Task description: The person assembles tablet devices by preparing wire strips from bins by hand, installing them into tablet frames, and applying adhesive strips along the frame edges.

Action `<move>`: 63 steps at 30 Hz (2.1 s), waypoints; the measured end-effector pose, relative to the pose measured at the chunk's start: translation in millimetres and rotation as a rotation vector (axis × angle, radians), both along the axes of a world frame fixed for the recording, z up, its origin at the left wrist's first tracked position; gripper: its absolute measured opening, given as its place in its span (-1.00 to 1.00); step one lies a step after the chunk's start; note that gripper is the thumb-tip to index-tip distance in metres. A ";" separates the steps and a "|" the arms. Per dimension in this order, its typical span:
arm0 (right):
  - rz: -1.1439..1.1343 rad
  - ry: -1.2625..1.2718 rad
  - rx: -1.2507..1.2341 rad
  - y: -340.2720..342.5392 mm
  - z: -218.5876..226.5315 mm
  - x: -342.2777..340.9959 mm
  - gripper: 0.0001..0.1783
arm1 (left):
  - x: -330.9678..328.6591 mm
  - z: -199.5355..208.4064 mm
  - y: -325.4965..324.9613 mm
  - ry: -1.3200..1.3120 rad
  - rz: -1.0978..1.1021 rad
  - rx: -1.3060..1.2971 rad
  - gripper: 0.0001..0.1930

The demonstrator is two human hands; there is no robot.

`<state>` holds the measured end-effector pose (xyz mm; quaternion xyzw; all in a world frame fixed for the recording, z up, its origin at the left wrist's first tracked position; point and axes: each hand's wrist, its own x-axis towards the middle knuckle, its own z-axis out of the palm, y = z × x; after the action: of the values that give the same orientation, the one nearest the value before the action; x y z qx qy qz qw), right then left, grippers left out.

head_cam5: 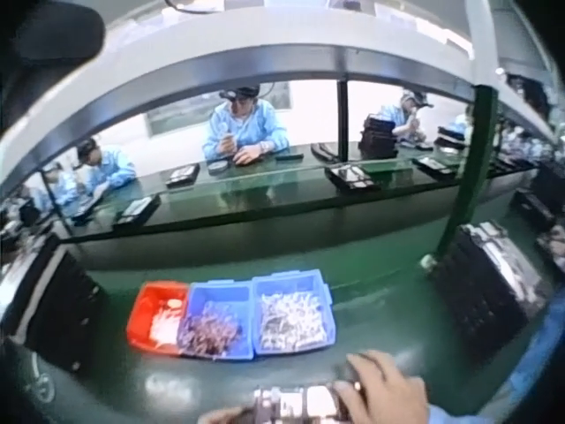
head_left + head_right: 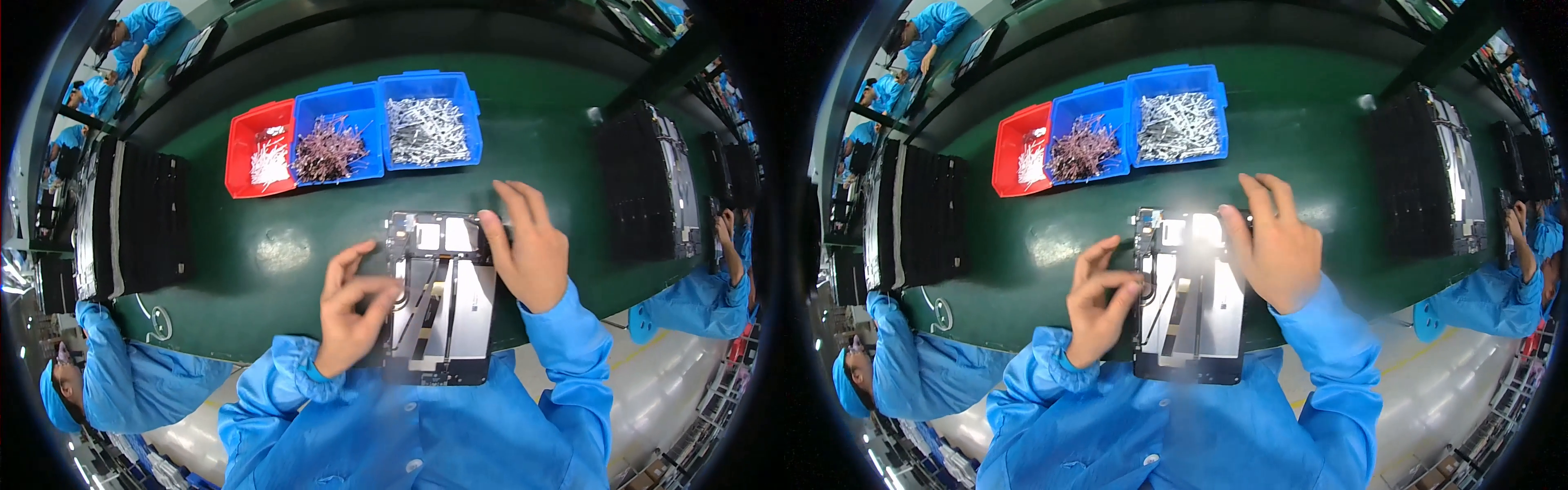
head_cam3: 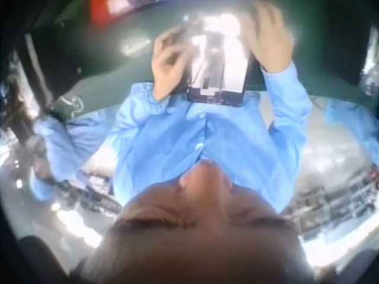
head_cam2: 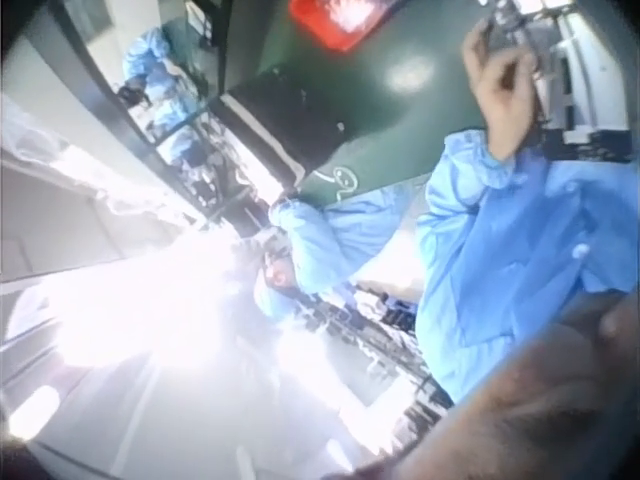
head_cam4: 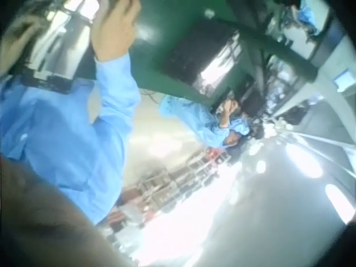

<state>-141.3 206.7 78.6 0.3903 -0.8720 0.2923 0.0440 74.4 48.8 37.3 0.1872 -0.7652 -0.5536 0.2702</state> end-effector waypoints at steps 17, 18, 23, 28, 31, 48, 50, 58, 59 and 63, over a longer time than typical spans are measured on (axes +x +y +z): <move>0.524 -0.398 -0.377 -34.4 -6.6 53.7 -0.83 | -15.8 9.4 -41.5 0.149 -0.153 -0.298 -0.76; 0.527 -0.401 -0.373 -34.1 -6.3 53.7 -0.83 | -15.6 8.1 -41.6 0.141 -0.156 -0.295 -0.76; 0.500 -0.468 -0.407 -34.8 -7.6 54.9 -0.83 | -17.1 6.5 -41.9 0.134 -0.143 -0.297 -0.75; 0.506 -0.463 -0.425 -36.9 -11.5 54.4 -0.83 | -17.6 12.4 -40.0 0.082 -0.091 -0.359 -0.76; 0.512 -0.446 -0.424 -39.4 -14.7 53.7 -0.83 | -17.2 10.0 -39.1 0.073 -0.066 -0.370 -0.76; 0.516 -0.175 -0.164 -45.3 -36.4 52.1 -0.86 | -13.6 11.0 -62.8 -0.429 -0.227 0.618 -0.79; 0.522 -0.157 -0.149 -45.9 -35.9 52.3 -0.86 | -16.1 10.6 -62.5 -0.437 -0.220 0.623 -0.80; 0.570 -0.096 -0.151 -47.1 -36.8 50.2 -0.83 | -23.1 12.2 -65.6 -0.501 -0.201 0.612 -0.84; 0.572 -0.092 -0.151 -46.9 -36.8 50.1 -0.82 | -24.1 11.9 -66.0 -0.508 -0.207 0.605 -0.84; 0.568 -0.087 -0.169 -47.4 -37.7 50.3 -0.82 | -26.3 12.3 -67.4 -0.526 -0.228 0.593 -0.85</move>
<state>-90.9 159.3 41.0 0.6008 -0.7015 0.3807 -0.0448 48.1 -18.6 49.6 0.3061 -0.6311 -0.7099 -0.0636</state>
